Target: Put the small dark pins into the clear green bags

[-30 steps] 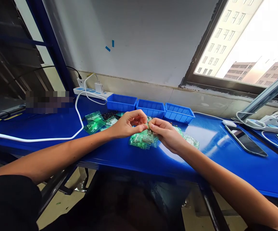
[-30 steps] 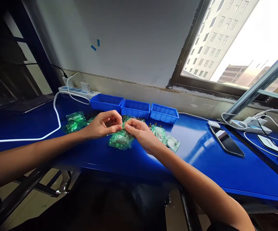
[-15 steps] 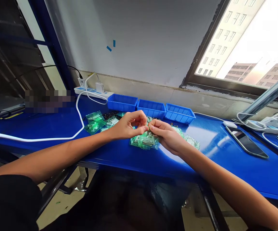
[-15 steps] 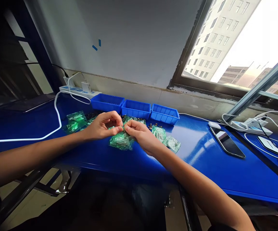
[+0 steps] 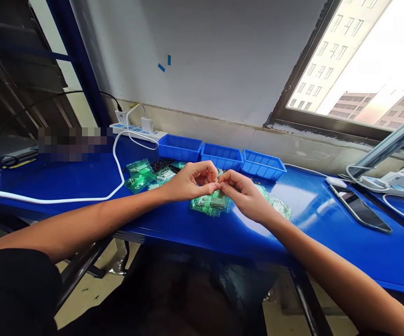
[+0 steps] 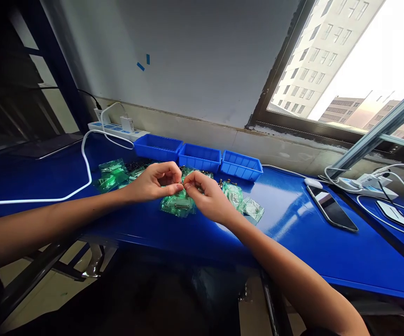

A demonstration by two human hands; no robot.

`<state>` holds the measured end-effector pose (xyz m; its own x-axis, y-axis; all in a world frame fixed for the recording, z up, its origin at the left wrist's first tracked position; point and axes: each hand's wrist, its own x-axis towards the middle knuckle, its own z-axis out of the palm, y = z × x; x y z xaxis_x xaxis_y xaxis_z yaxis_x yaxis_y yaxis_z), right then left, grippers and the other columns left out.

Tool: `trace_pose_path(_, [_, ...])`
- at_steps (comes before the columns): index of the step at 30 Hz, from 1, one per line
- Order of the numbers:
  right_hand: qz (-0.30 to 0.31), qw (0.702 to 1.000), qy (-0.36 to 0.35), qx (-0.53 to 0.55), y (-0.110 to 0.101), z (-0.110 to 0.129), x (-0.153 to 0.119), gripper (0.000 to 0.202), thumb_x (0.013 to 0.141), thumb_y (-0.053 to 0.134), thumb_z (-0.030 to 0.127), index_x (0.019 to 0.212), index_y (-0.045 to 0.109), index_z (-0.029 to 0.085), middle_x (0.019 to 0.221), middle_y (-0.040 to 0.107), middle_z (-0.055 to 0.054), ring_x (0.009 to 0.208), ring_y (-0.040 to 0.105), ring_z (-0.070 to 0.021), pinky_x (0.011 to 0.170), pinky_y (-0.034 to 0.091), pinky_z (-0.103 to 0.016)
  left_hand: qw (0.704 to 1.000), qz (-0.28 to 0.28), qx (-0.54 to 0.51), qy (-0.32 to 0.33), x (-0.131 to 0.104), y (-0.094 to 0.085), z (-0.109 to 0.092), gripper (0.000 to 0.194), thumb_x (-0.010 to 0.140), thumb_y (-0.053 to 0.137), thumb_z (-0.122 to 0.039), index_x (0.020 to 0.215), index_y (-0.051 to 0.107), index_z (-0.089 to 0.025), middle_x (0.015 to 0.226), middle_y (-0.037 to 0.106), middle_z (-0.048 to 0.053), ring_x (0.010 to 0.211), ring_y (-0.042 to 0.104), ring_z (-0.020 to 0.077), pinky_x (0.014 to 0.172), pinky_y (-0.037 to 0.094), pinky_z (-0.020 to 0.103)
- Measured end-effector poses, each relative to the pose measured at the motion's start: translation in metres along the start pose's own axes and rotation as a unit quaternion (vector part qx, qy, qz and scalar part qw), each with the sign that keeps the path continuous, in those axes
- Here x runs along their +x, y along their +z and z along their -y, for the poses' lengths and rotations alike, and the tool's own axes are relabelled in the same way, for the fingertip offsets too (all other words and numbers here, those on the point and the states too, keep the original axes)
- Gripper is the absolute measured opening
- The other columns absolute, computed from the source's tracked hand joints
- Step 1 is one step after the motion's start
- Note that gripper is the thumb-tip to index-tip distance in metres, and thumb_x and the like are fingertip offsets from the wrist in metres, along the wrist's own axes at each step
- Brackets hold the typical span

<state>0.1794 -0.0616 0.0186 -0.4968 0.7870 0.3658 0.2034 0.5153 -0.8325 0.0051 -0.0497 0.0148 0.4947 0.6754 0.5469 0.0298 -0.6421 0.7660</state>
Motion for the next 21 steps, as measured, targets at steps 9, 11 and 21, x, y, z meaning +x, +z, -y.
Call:
trace_pose_path(9, [0.004,0.976,0.098,0.194,-0.0002,0.0018,0.0016,0.019,0.074,0.057,0.033,0.068,0.045,0.019,0.062,0.038,0.005,0.057,0.03,-0.0082,0.054,0.021,-0.026,0.996,0.022,-0.084,-0.008,0.002,-0.0052,0.0005,0.016,0.073,0.057,-0.02,0.088,0.054,-0.016,0.059,0.053,-0.005,0.053,0.051,0.0051,0.05,0.044,0.016])
trace_pose_path(11, [0.008,0.972,0.11,0.207,-0.0001,0.0024,0.0015,0.021,0.073,0.058,0.034,0.068,0.045,0.019,0.062,0.038,0.005,0.057,0.03,-0.008,0.054,0.021,-0.025,0.996,0.022,-0.079,-0.019,0.0023,-0.0046,0.0006,0.015,0.073,0.058,-0.021,0.087,0.054,-0.016,0.059,0.054,-0.005,0.053,0.051,0.0055,0.05,0.045,0.016])
trace_pose_path(21, [-0.019,0.99,0.069,0.118,-0.0004,0.0005,0.0017,0.021,0.077,0.054,0.036,0.069,0.044,0.02,0.06,0.036,0.006,0.056,0.03,-0.0078,0.053,0.023,-0.025,1.0,-0.01,-0.013,-0.024,0.0028,-0.0032,0.0,0.014,0.074,0.06,-0.025,0.082,0.054,-0.015,0.057,0.054,-0.004,0.055,0.054,0.0077,0.051,0.045,0.018])
